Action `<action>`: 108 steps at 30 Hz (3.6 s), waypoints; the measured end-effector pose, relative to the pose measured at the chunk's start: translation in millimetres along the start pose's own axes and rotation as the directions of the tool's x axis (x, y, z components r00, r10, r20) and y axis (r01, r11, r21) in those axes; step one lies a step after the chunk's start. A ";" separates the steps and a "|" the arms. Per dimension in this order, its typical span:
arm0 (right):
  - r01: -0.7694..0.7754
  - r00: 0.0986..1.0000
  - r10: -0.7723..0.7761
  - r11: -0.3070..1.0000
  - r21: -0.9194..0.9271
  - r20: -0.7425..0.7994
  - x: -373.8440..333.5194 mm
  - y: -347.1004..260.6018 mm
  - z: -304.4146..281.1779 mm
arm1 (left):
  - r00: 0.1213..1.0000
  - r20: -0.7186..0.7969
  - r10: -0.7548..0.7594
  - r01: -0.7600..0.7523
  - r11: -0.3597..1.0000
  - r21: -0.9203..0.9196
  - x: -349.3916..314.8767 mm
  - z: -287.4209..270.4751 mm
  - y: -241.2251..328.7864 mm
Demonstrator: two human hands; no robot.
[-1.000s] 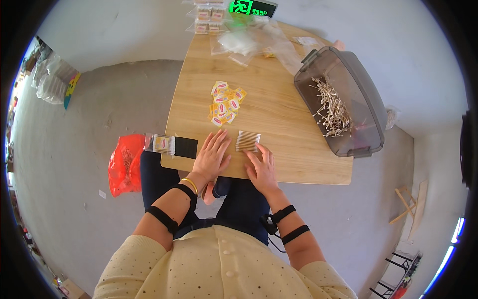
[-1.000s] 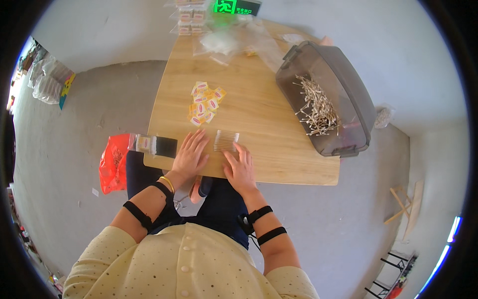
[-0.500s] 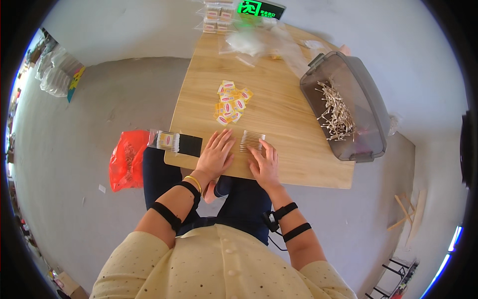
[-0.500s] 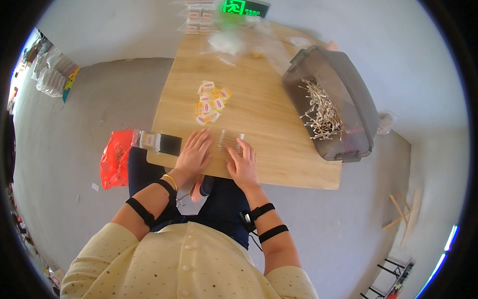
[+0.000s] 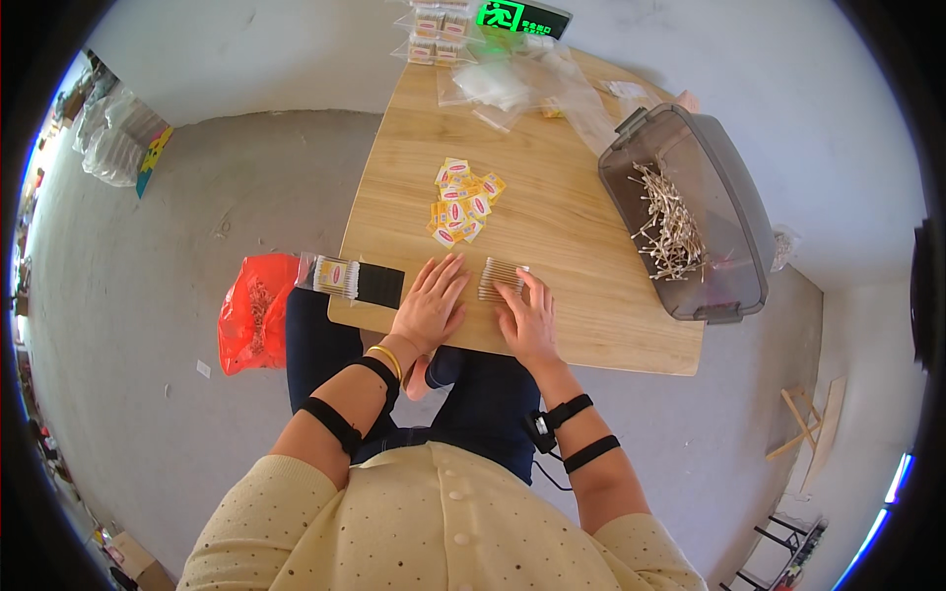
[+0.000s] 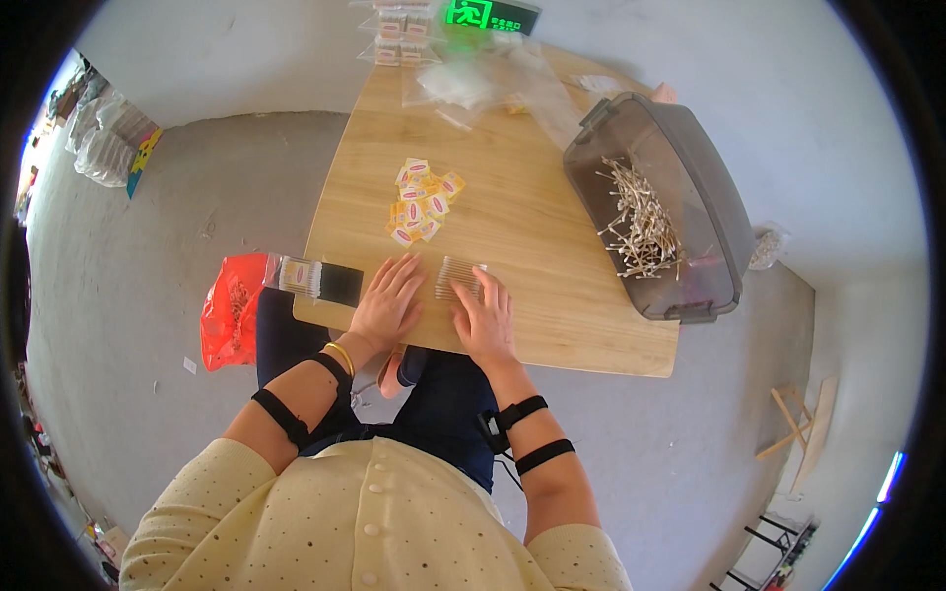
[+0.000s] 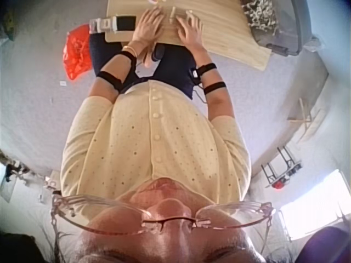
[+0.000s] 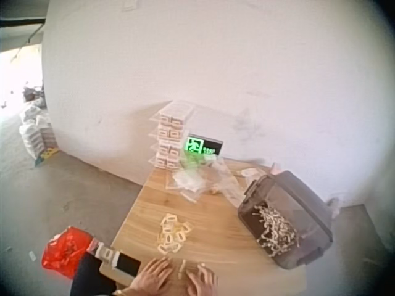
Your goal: Sorting cotton swabs and packing them into small plastic containers.
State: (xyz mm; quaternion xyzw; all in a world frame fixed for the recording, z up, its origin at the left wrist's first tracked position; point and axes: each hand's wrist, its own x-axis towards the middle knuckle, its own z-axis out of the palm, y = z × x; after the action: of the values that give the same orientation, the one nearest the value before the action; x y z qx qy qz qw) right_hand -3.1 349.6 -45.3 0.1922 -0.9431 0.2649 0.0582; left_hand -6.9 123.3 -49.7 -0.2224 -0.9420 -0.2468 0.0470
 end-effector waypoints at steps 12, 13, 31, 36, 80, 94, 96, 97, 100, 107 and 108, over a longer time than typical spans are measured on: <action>-0.007 0.998 0.006 1.000 -0.013 -0.064 6.1 2.9 4.1 | 1.000 -0.015 0.007 -0.007 1.000 -0.006 -0.2 0.0 0.0; -0.008 0.998 0.007 1.000 -0.014 -0.060 6.5 3.1 4.3 | 1.000 -0.018 0.007 -0.007 1.000 -0.009 -0.2 0.2 -0.2; -0.011 0.997 0.008 0.999 -0.039 -0.071 19.9 3.3 -1.5 | 1.000 -0.019 0.007 -0.007 1.000 -0.015 -0.7 0.4 -0.6; -0.006 0.995 0.002 1.000 -0.031 -0.104 28.2 0.8 -4.1 | 1.000 -0.015 0.009 -0.009 1.000 -0.016 -1.0 -0.6 -0.4; -0.080 0.995 0.085 0.994 0.079 -0.055 -6.1 11.3 -8.3 | 0.995 0.097 0.030 -0.044 0.988 0.145 5.6 12.4 12.0; 0.008 0.999 -0.009 1.000 0.025 0.032 -18.9 -9.9 -6.1 | 0.993 0.114 -0.001 -0.009 0.996 0.090 7.3 7.6 9.3; 0.011 0.999 -0.012 0.999 0.030 0.030 -18.4 -9.0 -5.8 | 0.994 0.111 -0.002 -0.008 0.996 0.085 7.5 8.0 9.0; 0.009 1.000 -0.009 0.999 0.031 0.025 -17.9 -9.1 -5.6 | 0.994 0.108 -0.001 -0.007 0.997 0.082 7.4 8.0 8.6; 0.004 1.000 -0.004 0.999 0.033 0.013 -15.3 -9.3 -5.7 | 0.995 0.099 -0.001 -0.007 0.997 0.080 7.4 8.9 8.6; 0.006 1.000 -0.006 1.000 0.016 0.019 -15.3 -5.5 -3.0 | 0.996 0.087 0.004 -0.011 0.997 0.079 7.6 8.6 8.5; 0.009 1.000 -0.009 1.000 0.016 0.015 -15.0 -5.6 -3.0 | 0.996 0.087 0.002 -0.008 0.997 0.076 7.6 8.3 8.8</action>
State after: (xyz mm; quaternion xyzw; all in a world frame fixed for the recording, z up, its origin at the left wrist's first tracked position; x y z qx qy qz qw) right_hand 12.9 351.7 -43.3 0.1989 -0.9405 0.2707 0.0505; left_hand -9.6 137.2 -51.6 -0.2332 -0.9514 -0.2006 0.0151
